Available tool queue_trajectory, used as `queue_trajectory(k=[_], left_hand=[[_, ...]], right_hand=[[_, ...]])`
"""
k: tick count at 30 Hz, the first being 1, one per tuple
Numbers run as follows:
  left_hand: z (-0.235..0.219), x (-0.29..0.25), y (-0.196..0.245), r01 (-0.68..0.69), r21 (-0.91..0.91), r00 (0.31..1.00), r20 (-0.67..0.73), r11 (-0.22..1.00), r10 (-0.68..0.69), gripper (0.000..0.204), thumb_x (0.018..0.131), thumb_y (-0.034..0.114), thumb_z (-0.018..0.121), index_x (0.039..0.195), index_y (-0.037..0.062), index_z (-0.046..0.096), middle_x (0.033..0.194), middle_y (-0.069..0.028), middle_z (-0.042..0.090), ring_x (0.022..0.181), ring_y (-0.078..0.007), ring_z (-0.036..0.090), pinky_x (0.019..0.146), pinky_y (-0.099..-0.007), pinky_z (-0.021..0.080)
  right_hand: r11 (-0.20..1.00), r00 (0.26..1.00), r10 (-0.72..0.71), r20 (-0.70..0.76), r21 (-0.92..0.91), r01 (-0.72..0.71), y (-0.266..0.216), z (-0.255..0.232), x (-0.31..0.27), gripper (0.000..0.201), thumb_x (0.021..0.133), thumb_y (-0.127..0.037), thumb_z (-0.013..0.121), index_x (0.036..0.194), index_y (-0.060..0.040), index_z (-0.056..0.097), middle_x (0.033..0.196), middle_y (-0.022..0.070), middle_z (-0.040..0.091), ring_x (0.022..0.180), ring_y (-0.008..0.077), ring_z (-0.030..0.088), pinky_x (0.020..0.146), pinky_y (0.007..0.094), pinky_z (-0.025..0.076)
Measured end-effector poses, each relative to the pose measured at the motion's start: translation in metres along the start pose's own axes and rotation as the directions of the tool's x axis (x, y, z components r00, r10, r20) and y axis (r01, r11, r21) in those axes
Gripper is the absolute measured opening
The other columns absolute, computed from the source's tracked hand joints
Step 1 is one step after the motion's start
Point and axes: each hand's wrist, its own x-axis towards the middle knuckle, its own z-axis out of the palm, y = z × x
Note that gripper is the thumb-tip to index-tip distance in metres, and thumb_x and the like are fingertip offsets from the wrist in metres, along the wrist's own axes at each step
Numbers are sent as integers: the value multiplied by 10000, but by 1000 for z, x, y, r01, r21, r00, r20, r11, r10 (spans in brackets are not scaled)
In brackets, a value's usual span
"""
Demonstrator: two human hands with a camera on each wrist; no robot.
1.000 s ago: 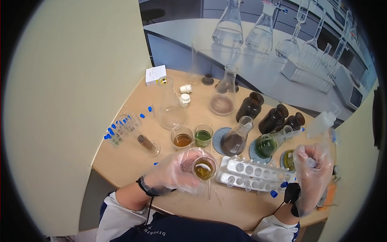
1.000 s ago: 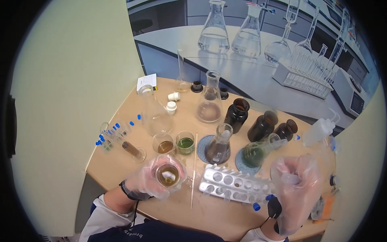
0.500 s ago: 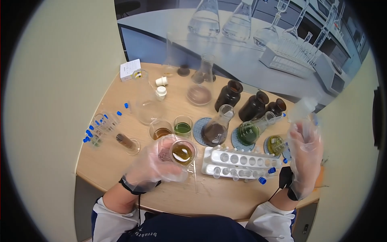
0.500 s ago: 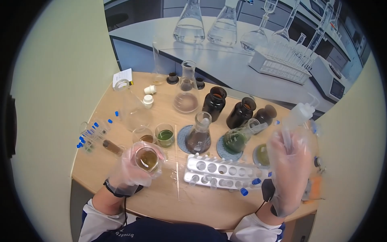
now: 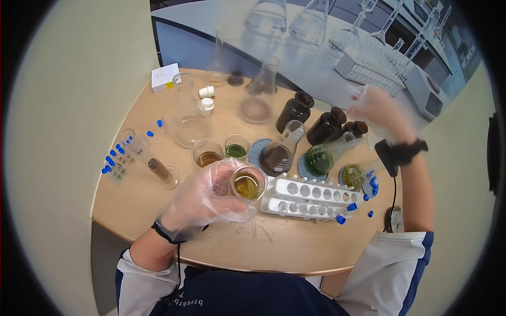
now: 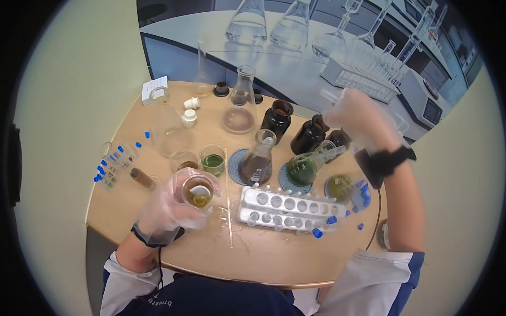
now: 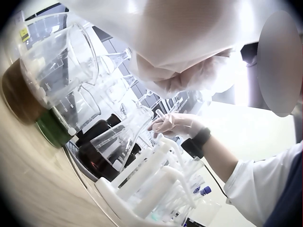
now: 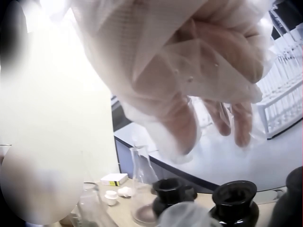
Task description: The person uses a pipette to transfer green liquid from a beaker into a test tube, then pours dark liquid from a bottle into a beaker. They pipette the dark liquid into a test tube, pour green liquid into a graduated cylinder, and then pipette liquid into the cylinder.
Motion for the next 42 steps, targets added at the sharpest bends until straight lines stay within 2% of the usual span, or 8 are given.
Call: queue_trajectory(k=[9, 15, 24, 27, 32, 35, 38, 42], left_hand=[[-8, 0, 5, 30, -16, 999, 44, 999, -30, 495, 725, 20, 742, 1179, 7, 546, 1122, -36, 580, 1060, -124, 526, 939, -275, 394], [-10, 0, 4, 20, -84, 997, 71, 996, -14, 494, 720, 44, 746, 1175, 3, 555, 1122, -37, 580, 1050, -123, 525, 929, -279, 396], [-12, 2, -1, -47, 56, 997, 67, 997, 43, 495, 725, 39, 741, 1179, 2, 548, 1132, -41, 574, 1051, -126, 527, 934, -288, 399], [-10, -1, 1, 30, 17, 999, 36, 999, -31, 491, 735, 36, 734, 1184, -2, 539, 1126, -40, 576, 1052, -125, 530, 931, -286, 406], [-9, -2, 0, 18, -9, 1000, 10, 1000, -18, 514, 725, 74, 752, 1186, -1, 537, 1116, -35, 578, 1051, -127, 533, 927, -282, 409], [-9, -5, 1, -12, 6, 999, -49, 1000, 12, 538, 714, 129, 766, 1181, -4, 536, 1111, -38, 578, 1040, -132, 536, 922, -283, 407], [-14, -8, 3, -101, 77, 991, -81, 992, 107, 534, 708, 166, 768, 1159, -4, 538, 1099, -46, 577, 1028, -141, 539, 918, -285, 404], [-9, -8, 14, -177, 114, 926, -316, 978, 205, 412, 581, -74, 684, 960, 32, 560, 964, -73, 593, 918, -170, 571, 850, -301, 442]], right_hand=[[961, 962, -113, 251, -219, 170, -14, 18, 29, 406, 729, -368, 663, 680, 30, 601, 532, 93, 518, 483, 229, 478, 524, 362, 401], [982, 948, 154, 279, -146, -117, -26, 26, 32, 363, 716, -336, 660, 624, 11, 608, 488, 76, 496, 437, 209, 459, 452, 368, 372], [993, 992, 38, 119, -114, -25, -11, 24, 33, 302, 634, -267, 628, 677, 32, 640, 589, 201, 564, 520, 304, 543, 518, 402, 432], [965, 969, -244, -29, -104, 239, -2, 7, 29, 328, 625, -271, 634, 685, 51, 634, 594, 213, 558, 551, 311, 549, 567, 395, 445], [991, 988, -127, -90, 19, 129, -5, -23, 23, 302, 651, -207, 622, 716, 88, 608, 578, 158, 547, 563, 203, 537, 578, 342, 426], [962, 956, -239, -170, 95, 257, -8, -44, 10, 280, 684, -188, 613, 728, 88, 601, 632, 147, 587, 591, 166, 522, 575, 317, 419], [724, 757, -244, -606, 406, 558, -9, -38, -20, 268, 706, -220, 589, 769, 41, 588, 686, 104, 573, 610, 130, 483, 574, 290, 403], [838, 864, -397, -311, 261, 479, -35, -84, -46, 247, 713, -226, 568, 829, -8, 562, 697, 43, 493, 654, 100, 457, 602, 256, 391]])
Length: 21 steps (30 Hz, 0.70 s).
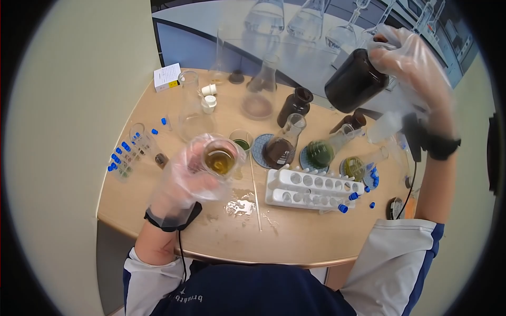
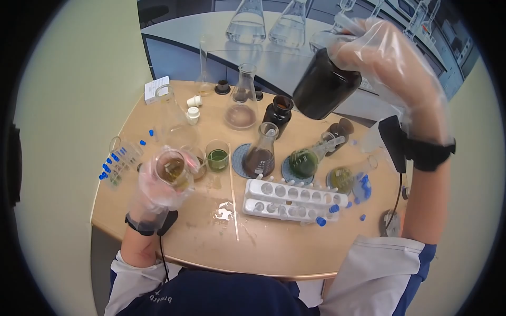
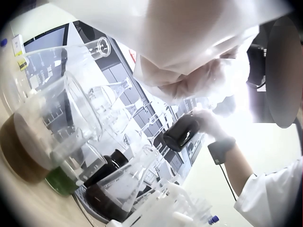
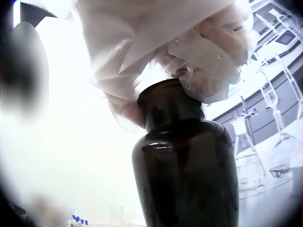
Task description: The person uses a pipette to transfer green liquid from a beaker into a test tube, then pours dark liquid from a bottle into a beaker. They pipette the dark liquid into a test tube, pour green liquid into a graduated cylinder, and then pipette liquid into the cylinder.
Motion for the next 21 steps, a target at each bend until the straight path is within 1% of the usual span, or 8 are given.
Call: queue_trajectory(k=[3, 6, 8, 10, 13, 15, 18, 21], left_hand=[[-11, 2, -6, -117, 32, 993, -20, 993, 118, 407, 590, -65, 681, 967, 24, 555, 951, -68, 582, 915, -169, 568, 837, -301, 442], [-11, 0, 6, -150, 52, 988, -40, 987, 152, 380, 640, 62, 723, 977, 24, 551, 955, -61, 566, 904, -153, 557, 808, -285, 438], [-14, -1, 7, -171, 63, 984, -33, 983, 173, 428, 686, 243, 736, 997, 20, 545, 955, -57, 557, 877, -136, 539, 769, -267, 433], [-17, -2, 10, -170, 63, 985, -27, 983, 172, 508, 715, 376, 734, 1015, 15, 540, 959, -55, 549, 854, -122, 524, 732, -253, 429], [-15, -2, 12, -138, 25, 990, -31, 990, 138, 535, 722, 403, 715, 1029, 3, 535, 975, -61, 544, 820, -113, 513, 690, -241, 424], [-12, -2, 11, -115, -20, 992, -49, 993, 114, 528, 712, 371, 712, 1036, -5, 533, 985, -66, 543, 801, -107, 509, 672, -234, 420], [-12, 0, 7, -82, -91, 995, -65, 992, 77, 517, 686, 309, 715, 1044, -17, 533, 992, -73, 546, 780, -98, 508, 658, -229, 416], [-15, 2, 5, -53, -94, 998, -19, 994, 52, 519, 672, 289, 712, 1049, -21, 534, 994, -75, 554, 771, -94, 510, 653, -230, 416]], right_hand=[[964, 987, 52, -151, -252, -89, -46, 19, -29, 248, 709, -223, 572, 849, -19, 561, 687, 30, 461, 661, 105, 460, 629, 245, 395], [885, 919, -327, -221, -414, 216, -67, 48, -62, 243, 747, -235, 569, 831, -8, 588, 741, 60, 540, 643, 156, 527, 619, 266, 444], [701, 747, -644, -164, -517, 491, -72, 66, -77, 249, 810, -249, 550, 809, -9, 615, 807, 80, 609, 641, 198, 590, 570, 284, 487], [417, 653, -756, -49, -805, 422, -83, 89, -92, 234, 827, -252, 555, 821, -31, 634, 835, 76, 627, 647, 210, 610, 509, 294, 496], [716, 856, -517, -10, -553, 426, -97, 122, -115, 263, 777, -284, 622, 861, -36, 646, 769, 106, 623, 635, 254, 619, 528, 337, 503], [958, 915, -272, 297, -10, 287, -107, 122, -106, 294, 752, -312, 649, 856, -38, 636, 716, 129, 604, 619, 274, 611, 542, 356, 494], [976, 873, -192, 448, -8, 218, -105, 144, -113, 337, 710, -335, 693, 842, -35, 610, 673, 147, 572, 610, 299, 591, 559, 383, 476], [971, 927, -160, 340, -115, 210, -108, 170, -126, 310, 703, -298, 714, 815, -37, 589, 686, 144, 578, 611, 301, 591, 536, 393, 457]])
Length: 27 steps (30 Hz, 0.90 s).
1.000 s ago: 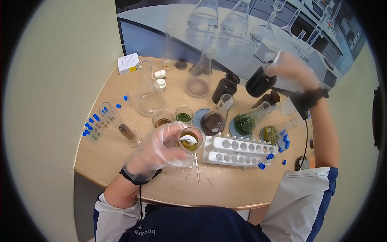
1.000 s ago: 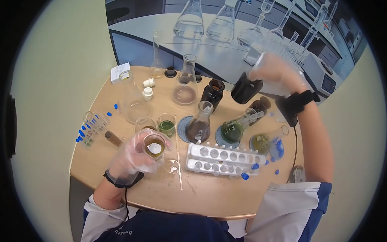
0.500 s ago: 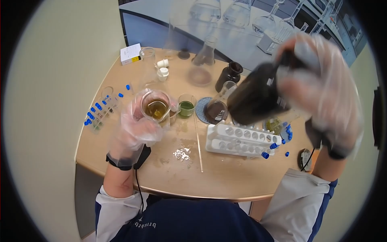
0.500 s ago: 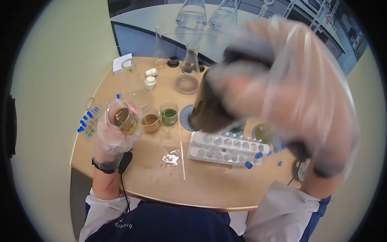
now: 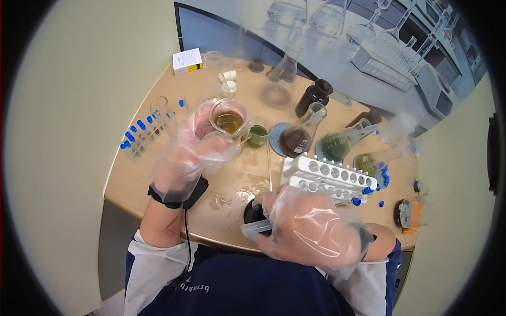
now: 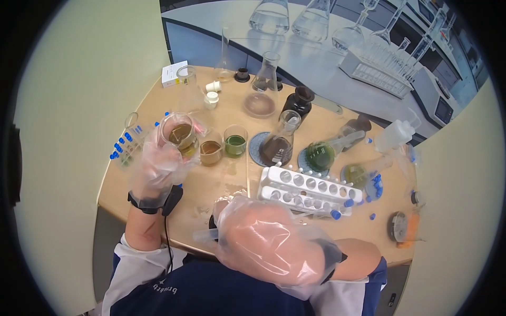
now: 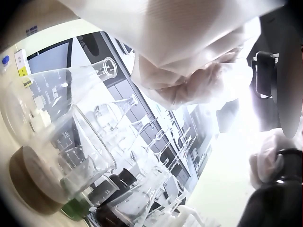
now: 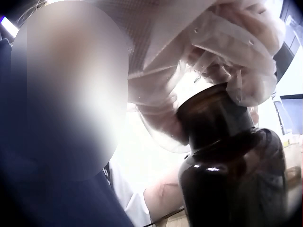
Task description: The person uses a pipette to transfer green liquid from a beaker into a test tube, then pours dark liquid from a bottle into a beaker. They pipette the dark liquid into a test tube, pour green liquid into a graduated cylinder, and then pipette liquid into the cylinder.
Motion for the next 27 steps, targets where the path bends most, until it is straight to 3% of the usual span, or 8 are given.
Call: queue_trajectory(k=[2, 5, 8, 15, 18, 21, 24, 27], left_hand=[[1, -1, 0, 7, 49, 1000, 0, 999, -7, 534, 668, 303, 719, 1054, -18, 535, 996, -75, 559, 773, -93, 514, 655, -230, 415], [-14, 0, -5, 57, -89, 980, 195, 994, -38, 506, 759, 231, 742, 1160, 12, 524, 1076, -34, 571, 975, -121, 529, 845, -258, 415], [-5, -3, -1, 1, -27, 993, 120, 1000, 2, 528, 757, 240, 746, 1175, 10, 520, 1081, -32, 571, 982, -120, 529, 855, -260, 411], [-13, -2, -4, 77, -90, 986, 153, 993, -63, 577, 747, 218, 763, 1215, 7, 502, 1107, -37, 577, 1001, -119, 530, 864, -268, 420], [-15, -2, -11, 81, -181, 985, 165, 980, -51, 583, 746, 212, 766, 1222, 10, 498, 1111, -38, 579, 997, -117, 533, 861, -266, 427], [-15, -1, -10, 101, -167, 980, 185, 981, -69, 579, 747, 204, 765, 1222, 8, 498, 1110, -40, 580, 989, -116, 536, 853, -262, 432], [-13, 0, -11, 100, -113, 982, 171, 989, -79, 558, 750, 194, 761, 1209, 5, 506, 1103, -39, 580, 978, -116, 537, 841, -257, 432], [-10, 1, -11, 76, -84, 983, 174, 994, -61, 537, 751, 193, 757, 1191, 2, 516, 1088, -34, 579, 965, -114, 535, 831, -256, 429]], right_hand=[[995, 999, -14, -32, 101, 17, 3, 8, 2, 318, 702, -291, 719, 847, -34, 601, 694, 144, 583, 617, 302, 598, 544, 386, 467], [978, 997, 15, -74, 211, 1, 10, 16, 5, 348, 700, -292, 726, 899, -26, 620, 708, 150, 593, 625, 303, 606, 558, 375, 482], [975, 994, 83, -74, 212, -65, 9, 22, 5, 394, 695, -296, 731, 950, -13, 632, 739, 163, 608, 649, 310, 615, 588, 371, 499], [935, 963, 267, -30, 250, -251, 8, 26, 13, 448, 686, -299, 736, 986, 16, 628, 786, 177, 625, 687, 329, 627, 642, 379, 513], [919, 954, 283, -99, 312, -240, 12, 35, 8, 582, 639, -319, 794, 1068, 19, 592, 850, 178, 630, 763, 312, 638, 678, 365, 515], [877, 933, 359, -13, 345, -333, 18, 30, 0, 754, 576, -333, 848, 1163, 18, 531, 929, 182, 622, 854, 295, 634, 725, 359, 510], [913, 952, 271, -143, 351, -207, 36, 53, -22, 857, 536, -340, 872, 1222, -1, 485, 1033, 182, 609, 938, 301, 621, 763, 371, 504], [940, 978, 182, -100, 310, -143, 46, 64, -38, 841, 552, -344, 862, 1225, -9, 485, 1068, 188, 607, 962, 327, 613, 776, 373, 502]])
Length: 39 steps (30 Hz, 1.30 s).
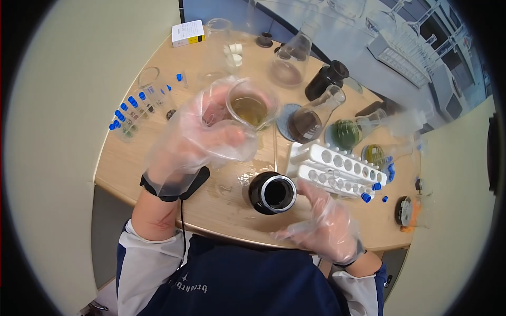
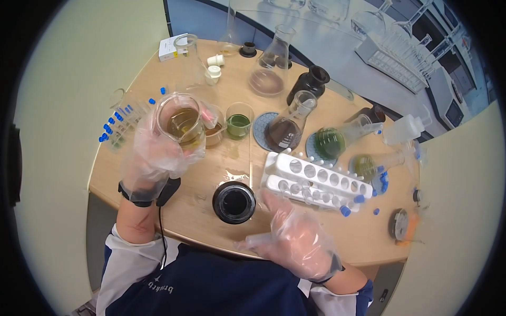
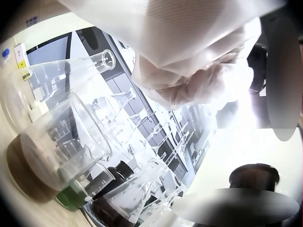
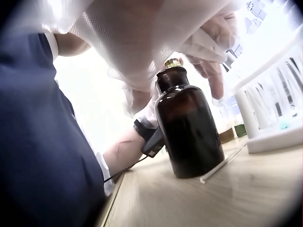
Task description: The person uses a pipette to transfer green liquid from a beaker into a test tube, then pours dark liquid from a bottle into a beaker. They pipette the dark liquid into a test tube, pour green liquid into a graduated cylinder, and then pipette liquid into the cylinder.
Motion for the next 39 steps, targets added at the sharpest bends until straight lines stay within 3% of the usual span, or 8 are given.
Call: queue_trajectory(k=[3, 5, 11, 16, 25, 29, 34, 39], left_hand=[[3, 0, -1, -17, 43, 999, -30, 999, 19, 528, 741, 205, 760, 1171, 5, 528, 1071, -32, 578, 952, -111, 531, 820, -252, 423], [5, -1, 1, 11, 80, 998, -68, 997, -5, 538, 729, 228, 765, 1161, 7, 531, 1062, -31, 577, 949, -112, 528, 816, -248, 420], [7, 3, 7, 100, 255, 992, -103, 962, -76, 572, 704, 273, 772, 1146, 3, 529, 1058, -34, 574, 960, -125, 529, 835, -259, 411], [20, 2, 2, 48, 255, 972, -235, 966, 14, 312, 648, 57, 687, 939, 43, 573, 933, -42, 579, 867, -135, 549, 785, -258, 427], [22, 2, 5, 74, 246, 977, -212, 966, -21, 337, 639, 68, 711, 943, 30, 571, 943, -50, 580, 879, -144, 551, 790, -259, 426], [5, -1, -2, 34, 172, 997, -79, 985, -21, 564, 710, 211, 779, 1162, -5, 518, 1067, -30, 551, 961, -122, 522, 836, -266, 413], [0, 0, 0, 74, 95, 997, -34, 993, -72, 497, 745, 141, 733, 1171, 1, 519, 1079, -28, 542, 957, -109, 518, 816, -256, 418], [1, 2, 1, 52, 47, 999, -15, 998, -51, 443, 777, 126, 701, 1165, -1, 529, 1097, -25, 536, 961, -99, 514, 819, -245, 416]], right_hand=[[993, 975, 97, 199, 41, -107, -3, -6, 2, 850, 576, -348, 850, 1251, -10, 459, 1093, 197, 599, 989, 348, 595, 792, 372, 498], [991, 969, 127, 212, 8, -132, -7, -5, 5, 854, 600, -345, 838, 1270, -1, 435, 1090, 205, 594, 984, 352, 590, 796, 369, 497], [991, 990, 22, 139, 125, -39, 7, 11, 14, 875, 642, -321, 822, 1308, 30, 377, 1128, 230, 566, 990, 375, 587, 811, 382, 495], [968, 993, -83, 90, 244, 59, 20, 23, 23, 910, 630, -302, 836, 1320, 46, 356, 1211, 233, 524, 1066, 367, 562, 896, 378, 467], [914, 979, -89, 183, 405, 8, 32, 29, 33, 974, 571, -328, 873, 1338, -27, 354, 1245, 166, 538, 1089, 323, 572, 905, 366, 464], [906, 978, -185, 99, 403, 131, 32, 33, 38, 1002, 550, -345, 879, 1335, -23, 345, 1240, 159, 550, 1078, 327, 579, 900, 369, 468], [899, 978, -208, 19, 399, 184, 28, 37, 40, 942, 547, -328, 885, 1294, -21, 400, 1222, 152, 565, 1077, 305, 584, 897, 362, 469], [855, 988, 2, 154, 513, -82, 9, 32, 46, 709, 586, -199, 848, 1181, -21, 505, 1077, 120, 627, 974, 243, 624, 854, 328, 480]])
